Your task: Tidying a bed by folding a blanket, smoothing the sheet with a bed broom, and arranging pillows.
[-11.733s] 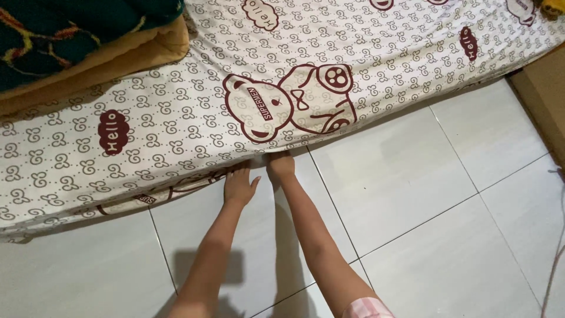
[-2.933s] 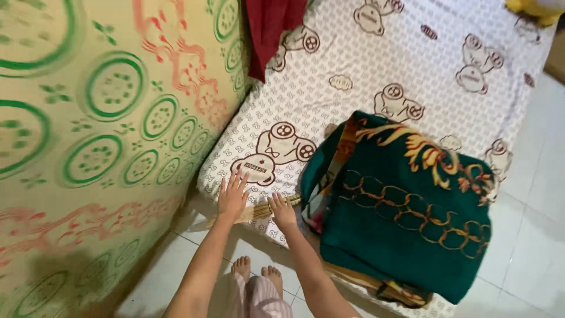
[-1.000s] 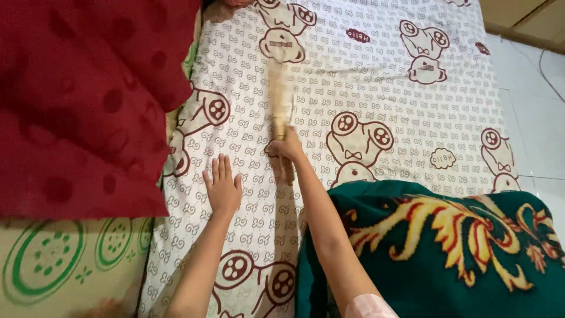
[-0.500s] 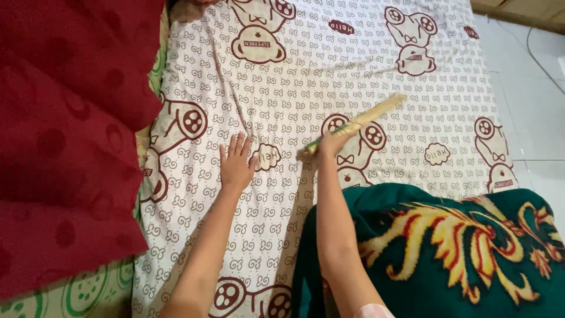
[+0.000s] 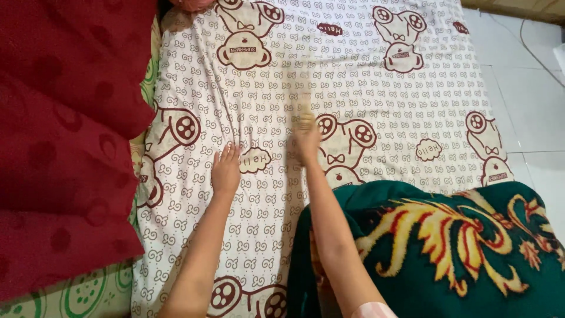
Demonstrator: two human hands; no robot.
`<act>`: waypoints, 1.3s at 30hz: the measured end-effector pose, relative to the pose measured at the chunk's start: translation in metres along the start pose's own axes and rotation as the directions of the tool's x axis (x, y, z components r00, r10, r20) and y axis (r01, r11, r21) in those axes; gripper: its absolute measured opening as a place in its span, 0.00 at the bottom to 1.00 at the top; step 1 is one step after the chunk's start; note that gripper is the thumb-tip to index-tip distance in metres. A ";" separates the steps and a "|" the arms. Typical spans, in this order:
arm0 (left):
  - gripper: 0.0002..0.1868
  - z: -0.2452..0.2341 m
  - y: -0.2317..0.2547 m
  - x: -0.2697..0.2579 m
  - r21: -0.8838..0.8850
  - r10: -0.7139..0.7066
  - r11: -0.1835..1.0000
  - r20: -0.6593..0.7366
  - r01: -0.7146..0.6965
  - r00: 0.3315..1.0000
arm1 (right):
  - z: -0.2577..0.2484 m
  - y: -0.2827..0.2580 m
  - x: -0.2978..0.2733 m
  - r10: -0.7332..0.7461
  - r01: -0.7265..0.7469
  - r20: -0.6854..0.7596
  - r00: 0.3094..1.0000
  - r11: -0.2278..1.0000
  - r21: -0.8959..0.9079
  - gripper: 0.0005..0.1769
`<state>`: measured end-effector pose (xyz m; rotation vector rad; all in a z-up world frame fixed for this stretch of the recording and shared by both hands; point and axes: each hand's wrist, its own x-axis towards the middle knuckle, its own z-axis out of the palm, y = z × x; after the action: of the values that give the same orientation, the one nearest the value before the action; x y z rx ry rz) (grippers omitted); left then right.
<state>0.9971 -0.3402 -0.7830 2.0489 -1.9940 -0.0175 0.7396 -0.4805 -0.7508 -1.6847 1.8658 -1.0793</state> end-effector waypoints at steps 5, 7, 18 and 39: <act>0.24 0.000 -0.013 -0.019 0.013 0.135 0.991 -0.022 -0.134 0.991 | -0.028 0.035 -0.001 0.336 -0.355 -0.165 0.927 0.929 -0.105 0.48; 0.23 -0.013 -0.015 -0.040 -0.025 0.162 0.986 -0.019 -0.163 0.987 | -0.027 0.027 -0.013 0.450 -0.468 -0.157 0.879 0.876 -0.113 0.52; 0.21 -0.048 -0.030 -0.090 -0.185 0.073 0.979 -0.088 -0.089 0.993 | -0.021 -0.003 -0.042 0.287 -0.302 -0.107 0.952 0.936 -0.180 0.49; 0.37 -0.048 0.028 0.025 -0.004 -0.209 0.978 0.072 0.210 0.975 | 0.095 0.034 0.075 0.157 -0.082 0.293 0.943 0.964 -0.252 0.38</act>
<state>0.9810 -0.3555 -0.7265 2.2717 -1.8018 -0.1467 0.7727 -0.5791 -0.8210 -1.7227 1.9147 -0.5205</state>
